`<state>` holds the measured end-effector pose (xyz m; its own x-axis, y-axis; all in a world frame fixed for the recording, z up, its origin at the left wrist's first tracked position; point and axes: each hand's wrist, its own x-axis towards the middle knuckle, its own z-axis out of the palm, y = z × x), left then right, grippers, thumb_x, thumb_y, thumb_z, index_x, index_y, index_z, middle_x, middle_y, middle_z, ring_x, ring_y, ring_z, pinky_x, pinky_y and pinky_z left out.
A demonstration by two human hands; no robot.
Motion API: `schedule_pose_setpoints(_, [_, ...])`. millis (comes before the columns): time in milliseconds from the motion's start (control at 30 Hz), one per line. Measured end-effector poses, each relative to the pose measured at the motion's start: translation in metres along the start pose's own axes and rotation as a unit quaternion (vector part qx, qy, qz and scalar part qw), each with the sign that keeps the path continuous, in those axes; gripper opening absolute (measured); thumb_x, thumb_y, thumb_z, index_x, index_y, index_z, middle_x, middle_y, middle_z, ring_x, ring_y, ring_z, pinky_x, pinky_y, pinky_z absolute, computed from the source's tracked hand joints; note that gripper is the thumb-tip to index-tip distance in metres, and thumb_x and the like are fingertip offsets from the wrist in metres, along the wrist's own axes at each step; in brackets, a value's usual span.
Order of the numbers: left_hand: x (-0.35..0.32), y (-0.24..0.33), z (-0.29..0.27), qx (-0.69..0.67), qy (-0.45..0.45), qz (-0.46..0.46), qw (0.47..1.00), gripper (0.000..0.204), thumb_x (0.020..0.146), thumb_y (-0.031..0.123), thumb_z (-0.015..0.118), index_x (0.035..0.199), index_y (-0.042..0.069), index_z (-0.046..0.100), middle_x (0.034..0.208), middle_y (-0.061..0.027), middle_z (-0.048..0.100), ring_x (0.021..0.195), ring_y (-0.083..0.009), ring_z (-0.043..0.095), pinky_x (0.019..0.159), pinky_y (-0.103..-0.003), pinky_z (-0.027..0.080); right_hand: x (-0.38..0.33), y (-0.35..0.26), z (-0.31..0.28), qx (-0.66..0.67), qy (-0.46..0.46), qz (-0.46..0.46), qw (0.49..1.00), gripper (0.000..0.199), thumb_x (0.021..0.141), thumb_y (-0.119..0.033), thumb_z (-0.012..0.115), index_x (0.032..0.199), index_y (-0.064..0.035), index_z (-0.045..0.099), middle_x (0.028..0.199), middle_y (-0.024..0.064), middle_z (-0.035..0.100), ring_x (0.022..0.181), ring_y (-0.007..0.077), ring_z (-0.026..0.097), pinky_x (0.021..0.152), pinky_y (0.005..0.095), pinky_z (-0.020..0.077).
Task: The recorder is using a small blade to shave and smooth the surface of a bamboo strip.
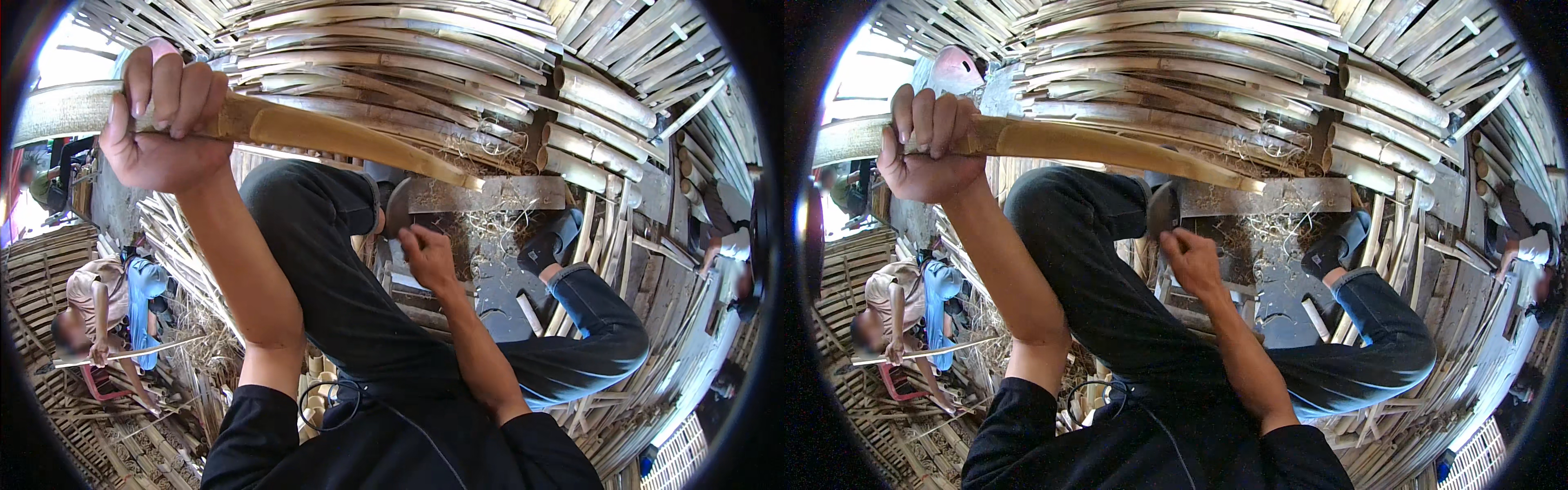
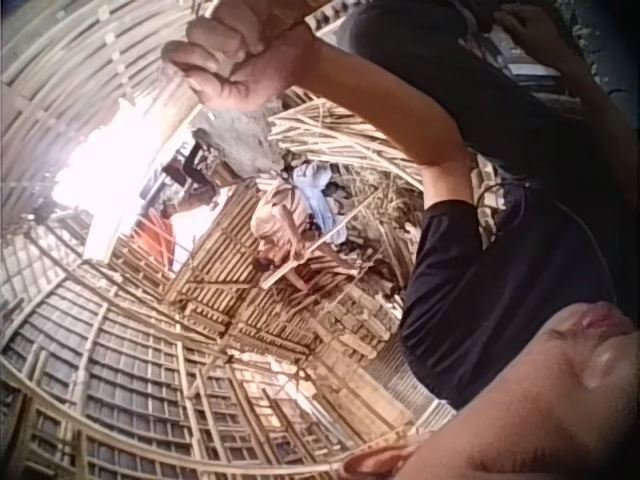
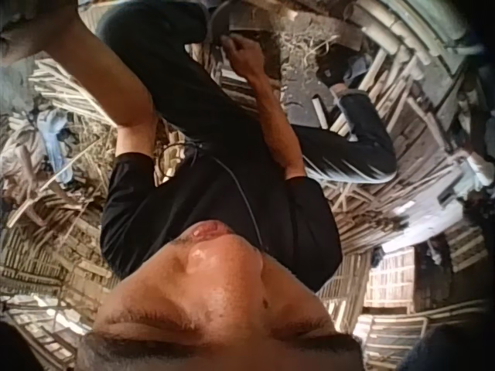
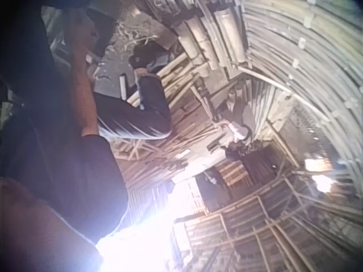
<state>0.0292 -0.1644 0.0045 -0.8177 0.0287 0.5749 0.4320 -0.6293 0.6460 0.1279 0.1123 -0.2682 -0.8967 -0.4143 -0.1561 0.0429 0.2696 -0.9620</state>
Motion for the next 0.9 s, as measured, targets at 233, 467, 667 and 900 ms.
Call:
schedule_pose_setpoints(233, [-0.007, -0.002, -0.004, 0.009, 0.036, 0.001, 0.999, 0.021, 0.095, 0.030, 0.049, 0.081, 0.016, 0.040, 0.063, 0.0067, 0.037, 0.051, -0.0047, 0.032, 0.052, -0.023, 0.027, 0.017, 0.000, -0.011, 0.242, 0.106, 0.248, 0.932, 0.045, 0.103, -0.037, 0.046, 0.071, -0.0056, 0.056, 0.055, 0.0020, 0.053, 0.040, 0.0131, 0.049, 0.037, 0.0280, 0.0359])
schedule_pose_setpoints(467, [-0.007, 0.003, 0.000, 0.034, 0.048, 0.006, 0.998, 0.022, 0.094, 0.027, 0.052, 0.078, 0.016, 0.041, 0.063, 0.0073, 0.037, 0.052, -0.0043, 0.033, 0.054, -0.023, 0.027, -0.003, -0.094, 0.003, 0.164, -0.002, -0.029, 0.986, 0.044, 0.102, -0.038, 0.048, 0.075, -0.0057, 0.058, 0.058, 0.0032, 0.055, 0.043, 0.0126, 0.051, 0.039, 0.0277, 0.0389])
schedule_pose_setpoints(667, [-0.011, 0.002, -0.003, 0.067, 0.123, 0.031, 0.990, 0.023, 0.094, 0.028, 0.049, 0.077, 0.017, 0.039, 0.061, 0.0066, 0.036, 0.049, -0.0051, 0.030, 0.048, -0.022, 0.026, 0.022, -0.037, -0.047, 0.288, 0.085, 0.221, 0.928, 0.043, 0.101, -0.038, 0.051, 0.075, -0.0053, 0.058, 0.058, 0.0043, 0.054, 0.042, 0.0140, 0.050, 0.040, 0.0293, 0.0406])
schedule_pose_setpoints(900, [-0.001, -0.013, 0.025, 0.062, 0.153, 0.039, 0.985, 0.023, 0.091, 0.024, 0.053, 0.075, 0.017, 0.039, 0.060, 0.0057, 0.033, 0.050, -0.0065, 0.028, 0.047, -0.023, 0.024, 0.061, 0.032, -0.025, 0.218, 0.137, 0.280, 0.925, 0.047, 0.099, -0.046, 0.053, 0.104, -0.0021, 0.069, 0.064, 0.0077, 0.060, 0.050, 0.0173, 0.060, 0.045, 0.0314, 0.0460])
